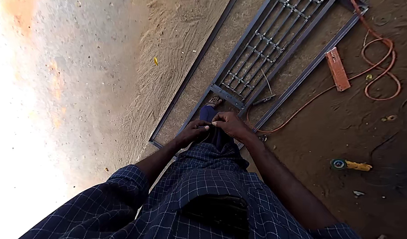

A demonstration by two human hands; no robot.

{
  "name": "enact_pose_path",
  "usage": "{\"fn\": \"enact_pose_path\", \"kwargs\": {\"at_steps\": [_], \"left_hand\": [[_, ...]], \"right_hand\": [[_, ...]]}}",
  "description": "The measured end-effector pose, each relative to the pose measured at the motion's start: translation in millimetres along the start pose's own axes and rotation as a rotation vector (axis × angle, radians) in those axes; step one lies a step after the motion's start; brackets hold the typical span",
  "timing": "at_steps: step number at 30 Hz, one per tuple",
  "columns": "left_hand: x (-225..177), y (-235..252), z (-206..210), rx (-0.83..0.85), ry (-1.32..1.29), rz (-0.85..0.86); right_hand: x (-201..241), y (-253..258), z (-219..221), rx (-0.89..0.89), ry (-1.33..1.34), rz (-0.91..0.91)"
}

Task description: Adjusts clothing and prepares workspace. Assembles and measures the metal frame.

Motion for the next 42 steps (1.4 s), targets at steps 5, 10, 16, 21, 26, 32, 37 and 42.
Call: {"fn": "enact_pose_path", "kwargs": {"at_steps": [5, 10, 16, 21, 26, 32, 37, 42], "left_hand": [[1, 6, 1, 0.050, -0.048, -0.017], [-2, 10, 6, 0.164, 0.044, 0.016], [-18, 18, 7, 0.195, 0.553, 0.087], [-24, 14, 9, 0.120, 0.505, 0.062], [-19, 9, 10, -0.011, 0.398, 0.066], [-18, 5, 7, -0.108, 0.266, 0.066], [-20, 4, 10, -0.127, 0.191, 0.047], [-20, 6, 12, -0.093, 0.133, 0.044]], "right_hand": [[26, -8, 3, -0.117, -0.235, -0.196], [16, -1, 5, 0.025, -0.171, -0.137], [27, -14, -1, 0.028, -0.167, -0.246], [20, -10, -3, 0.000, -0.121, -0.200], [18, -2, -5, 0.035, -0.081, -0.107], [18, -15, 2, 0.113, -0.084, -0.148], [19, -15, 7, 0.119, -0.249, -0.212], [9, -12, 3, 0.122, -0.178, -0.178]]}}
Point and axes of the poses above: each hand's wrist, its own y-axis towards the middle knuckle, its own z-axis out of the palm, x = y × z, the point moved 8 cm from there along y, towards the middle knuckle, and after that the axes turned 11 degrees about z, right-handed, at the moved point
